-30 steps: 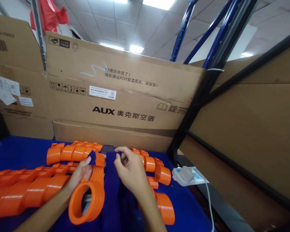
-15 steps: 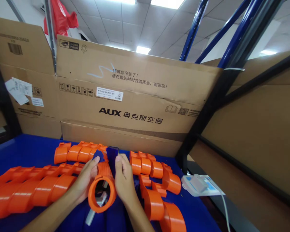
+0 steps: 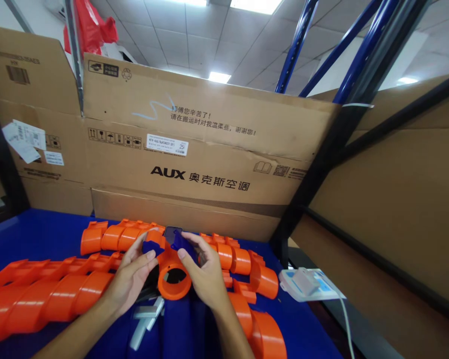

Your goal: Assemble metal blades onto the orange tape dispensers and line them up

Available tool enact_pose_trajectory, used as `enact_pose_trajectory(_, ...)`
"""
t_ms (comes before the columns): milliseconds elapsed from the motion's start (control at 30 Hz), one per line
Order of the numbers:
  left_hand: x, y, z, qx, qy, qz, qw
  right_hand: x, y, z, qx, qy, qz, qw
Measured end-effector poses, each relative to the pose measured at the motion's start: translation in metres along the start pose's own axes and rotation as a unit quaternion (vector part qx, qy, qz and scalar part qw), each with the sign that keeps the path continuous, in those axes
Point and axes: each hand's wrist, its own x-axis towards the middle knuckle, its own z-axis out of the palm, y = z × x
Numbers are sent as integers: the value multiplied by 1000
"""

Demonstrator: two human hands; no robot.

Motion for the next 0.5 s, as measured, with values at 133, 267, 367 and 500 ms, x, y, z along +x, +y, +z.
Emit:
enact_pose_trajectory(133,-3,1,4,33,7,17,999,0,-7,-2,-29,-38,-7,999)
enact_pose_trajectory(267,-4,0,2,66,10,18,998,-2,-7,0,-58,-44,-10,997)
enact_pose_trajectory(367,-3,0,0,76,8,22,997,-2,-5,0,-63,-45,-9,997)
enact_pose_trajectory(500,-3,2,0,70,5,19,997,-2,-3,0,-56,-53,-15,997)
